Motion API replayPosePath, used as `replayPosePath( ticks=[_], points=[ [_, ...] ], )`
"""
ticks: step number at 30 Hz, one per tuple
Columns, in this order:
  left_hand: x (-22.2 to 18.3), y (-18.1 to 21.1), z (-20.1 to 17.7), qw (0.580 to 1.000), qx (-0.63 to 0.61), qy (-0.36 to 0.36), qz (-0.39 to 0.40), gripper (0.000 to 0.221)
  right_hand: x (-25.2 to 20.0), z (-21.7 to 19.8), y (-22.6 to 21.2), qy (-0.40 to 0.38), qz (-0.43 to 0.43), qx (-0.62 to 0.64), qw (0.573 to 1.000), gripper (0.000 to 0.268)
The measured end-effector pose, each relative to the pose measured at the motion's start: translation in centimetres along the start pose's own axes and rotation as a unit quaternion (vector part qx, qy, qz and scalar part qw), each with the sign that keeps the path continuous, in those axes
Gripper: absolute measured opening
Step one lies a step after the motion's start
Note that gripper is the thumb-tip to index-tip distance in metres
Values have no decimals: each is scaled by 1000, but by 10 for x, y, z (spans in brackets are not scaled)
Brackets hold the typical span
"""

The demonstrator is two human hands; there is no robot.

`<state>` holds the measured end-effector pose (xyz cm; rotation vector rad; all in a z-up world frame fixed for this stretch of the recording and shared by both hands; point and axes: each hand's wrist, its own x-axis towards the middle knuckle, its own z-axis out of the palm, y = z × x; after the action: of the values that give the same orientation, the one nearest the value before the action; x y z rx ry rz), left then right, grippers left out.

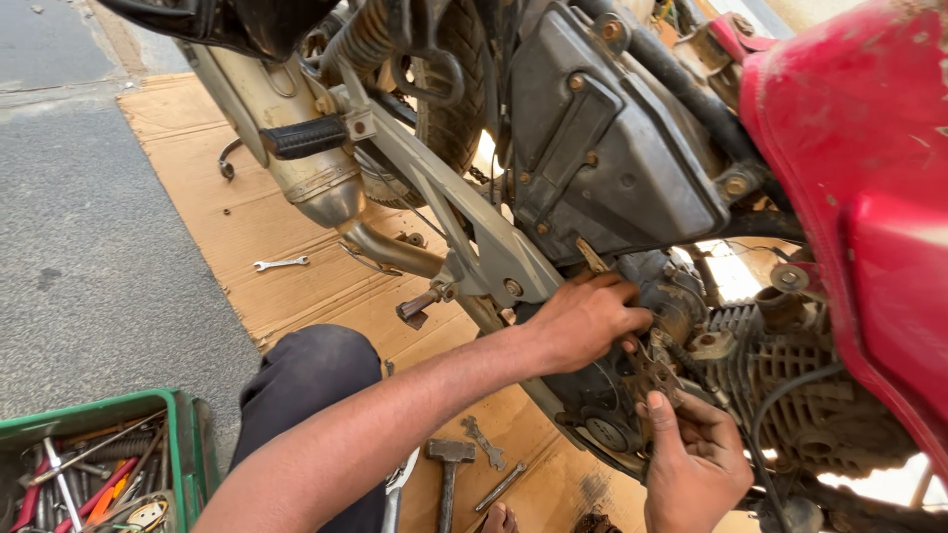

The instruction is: The person kneels beside a red motorcycle and works on the engine area near the sprocket cover, using a wrench to loosen fasteners and by hand to pull off the engine cover and handle the removed part. A toolbox sits on the cardboard-covered ground nearby.

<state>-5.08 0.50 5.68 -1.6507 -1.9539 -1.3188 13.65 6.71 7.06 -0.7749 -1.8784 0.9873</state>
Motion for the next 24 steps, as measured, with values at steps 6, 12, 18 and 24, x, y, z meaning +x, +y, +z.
replayPosePath(
  ticks=[6, 12, 18, 24],
  points=[
    [4, -4, 11, 998, -48, 13, -30, 18, 1, 1, 1, -13, -28, 17, 999, 18],
    [7, -1, 14, 993, -91, -15, -76, 14, 4, 3, -8, -8, -21, 5, 1000, 20],
    [8, 1, 11, 987, -124, -16, -97, 14, 4, 3, 2, -3, -34, -17, 999, 20],
    [2, -8, 19, 994, -94, 16, -45, 14, 1, 8, 3, 6, -59, -68, 996, 21]
  ],
)
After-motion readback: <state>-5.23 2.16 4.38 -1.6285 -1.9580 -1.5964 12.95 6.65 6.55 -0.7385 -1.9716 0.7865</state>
